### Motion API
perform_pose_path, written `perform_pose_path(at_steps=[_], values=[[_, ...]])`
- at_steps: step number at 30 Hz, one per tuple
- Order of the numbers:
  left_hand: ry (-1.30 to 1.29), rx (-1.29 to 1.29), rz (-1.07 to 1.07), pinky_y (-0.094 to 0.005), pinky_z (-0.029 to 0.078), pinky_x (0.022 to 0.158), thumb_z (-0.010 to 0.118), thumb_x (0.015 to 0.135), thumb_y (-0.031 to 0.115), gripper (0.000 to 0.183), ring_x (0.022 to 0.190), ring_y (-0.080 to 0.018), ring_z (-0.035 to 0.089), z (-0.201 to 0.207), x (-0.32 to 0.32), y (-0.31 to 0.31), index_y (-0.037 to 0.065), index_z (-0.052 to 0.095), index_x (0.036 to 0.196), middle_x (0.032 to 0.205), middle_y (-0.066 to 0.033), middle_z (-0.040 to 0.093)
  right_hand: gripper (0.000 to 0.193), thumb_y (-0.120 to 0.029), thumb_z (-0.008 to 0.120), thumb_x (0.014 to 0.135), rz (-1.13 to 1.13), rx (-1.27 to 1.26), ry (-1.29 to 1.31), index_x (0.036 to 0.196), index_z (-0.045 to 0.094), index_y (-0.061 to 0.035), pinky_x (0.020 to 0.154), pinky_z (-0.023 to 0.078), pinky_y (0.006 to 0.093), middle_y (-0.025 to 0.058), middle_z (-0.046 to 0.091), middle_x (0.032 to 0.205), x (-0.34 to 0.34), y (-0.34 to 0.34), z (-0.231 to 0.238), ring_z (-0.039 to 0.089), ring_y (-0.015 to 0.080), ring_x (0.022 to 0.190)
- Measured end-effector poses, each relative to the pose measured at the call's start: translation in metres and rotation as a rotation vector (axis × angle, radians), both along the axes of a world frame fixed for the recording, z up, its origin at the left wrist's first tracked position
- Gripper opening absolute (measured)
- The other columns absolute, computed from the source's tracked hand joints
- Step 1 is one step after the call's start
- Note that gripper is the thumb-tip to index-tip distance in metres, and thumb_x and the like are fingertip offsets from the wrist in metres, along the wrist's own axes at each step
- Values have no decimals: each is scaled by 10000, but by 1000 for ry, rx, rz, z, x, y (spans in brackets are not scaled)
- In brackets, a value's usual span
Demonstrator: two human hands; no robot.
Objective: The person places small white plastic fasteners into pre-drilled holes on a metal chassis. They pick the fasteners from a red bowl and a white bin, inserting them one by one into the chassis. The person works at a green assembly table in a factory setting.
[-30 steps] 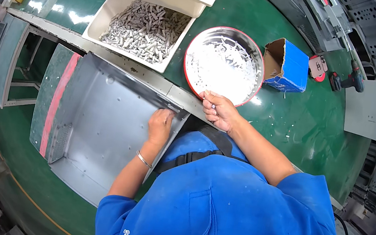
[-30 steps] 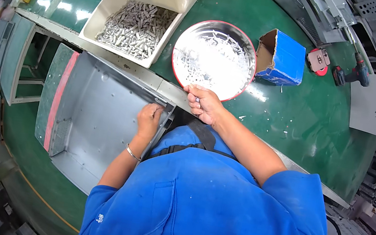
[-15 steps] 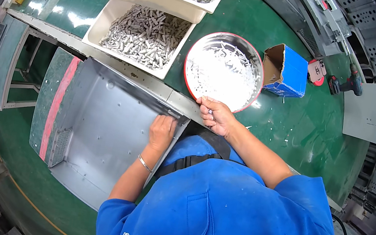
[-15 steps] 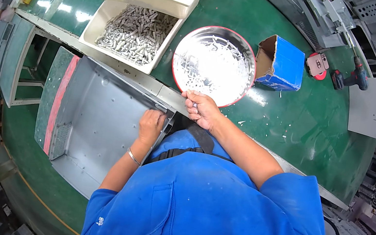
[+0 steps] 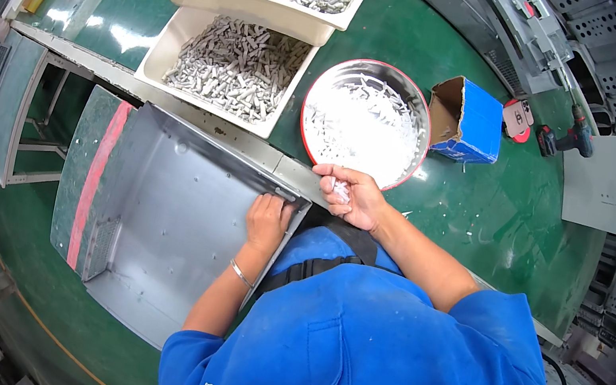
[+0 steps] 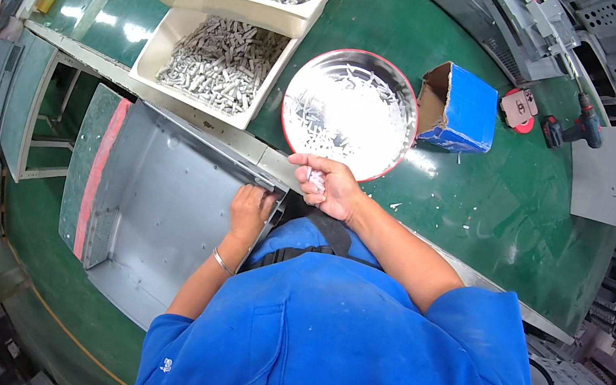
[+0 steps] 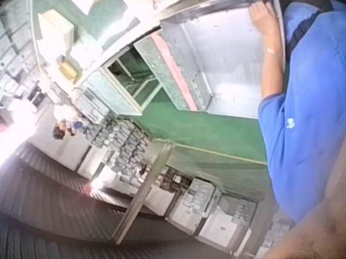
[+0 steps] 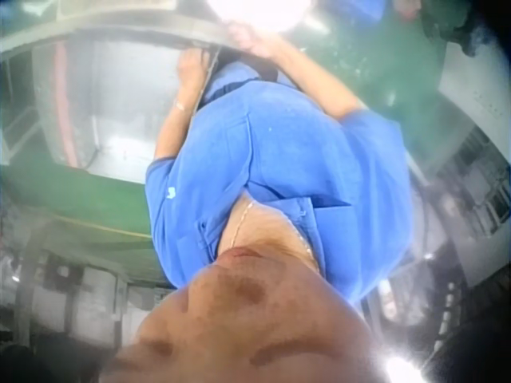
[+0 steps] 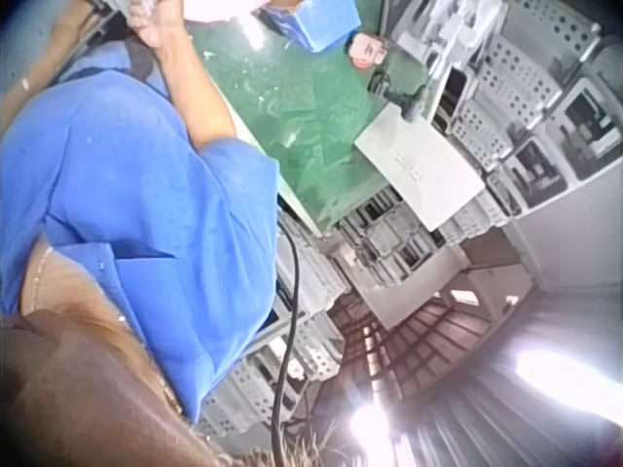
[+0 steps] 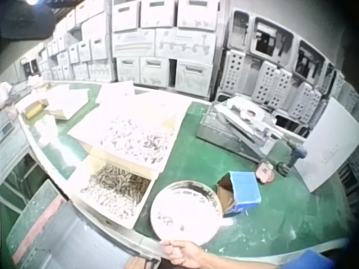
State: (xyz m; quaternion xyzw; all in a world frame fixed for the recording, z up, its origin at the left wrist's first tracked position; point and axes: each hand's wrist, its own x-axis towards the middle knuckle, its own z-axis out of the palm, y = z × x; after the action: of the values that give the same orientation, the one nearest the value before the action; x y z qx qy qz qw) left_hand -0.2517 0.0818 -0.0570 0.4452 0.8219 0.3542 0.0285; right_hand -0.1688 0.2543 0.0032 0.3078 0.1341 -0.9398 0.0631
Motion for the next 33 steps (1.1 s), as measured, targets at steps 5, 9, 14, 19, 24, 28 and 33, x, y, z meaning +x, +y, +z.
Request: perform_pose_path(at_steps=[5,9,14,19,24,28,33], values=[[-9,-12,24,-375,391,566,584,662,65,87,631,-287,475,2,1,1,39,511,700,664,-108,502,302,-101,402,824,85,-9,126,1106,401,7,325,265,146,36,493,735,1,3,-1,331,34,440],[-25,-17,6,-369,399,574,575,675,58,62,652,-298,482,3,0,2,39,526,708,680,-126,508,372,-147,415,843,127,-26,187,1175,347,7,315,259,136,41,504,732,-1,-1,11,330,22,429],[-380,3,217,-281,416,584,564,746,104,94,678,-177,525,37,-5,-17,15,569,776,746,-81,551,560,-210,504,822,264,-65,305,1263,212,-25,314,260,129,63,513,706,-6,-4,42,336,18,419],[-868,279,59,-229,416,619,549,771,85,137,727,-113,517,121,-9,-6,-11,596,857,812,-58,563,660,-163,558,782,485,94,355,1291,154,-45,329,247,129,71,495,667,-13,-16,65,345,22,420],[-1044,192,-289,-238,424,662,556,743,17,155,773,-140,524,122,-22,-11,-23,594,888,843,-76,552,689,-169,612,737,607,171,409,1279,196,-72,325,235,132,50,459,620,-14,-28,63,344,24,421],[-874,144,-351,-230,417,630,574,722,8,115,743,-132,516,131,-21,-9,-21,597,830,819,-79,548,697,-239,653,708,627,134,416,1256,247,-94,319,214,127,37,447,604,-11,-30,62,327,18,411],[-795,256,-258,-216,408,605,580,710,17,56,695,-110,504,127,-14,-10,-7,585,760,794,-66,546,626,-288,642,717,593,89,353,1211,316,-84,317,210,119,15,427,592,-12,-29,68,319,10,410]])
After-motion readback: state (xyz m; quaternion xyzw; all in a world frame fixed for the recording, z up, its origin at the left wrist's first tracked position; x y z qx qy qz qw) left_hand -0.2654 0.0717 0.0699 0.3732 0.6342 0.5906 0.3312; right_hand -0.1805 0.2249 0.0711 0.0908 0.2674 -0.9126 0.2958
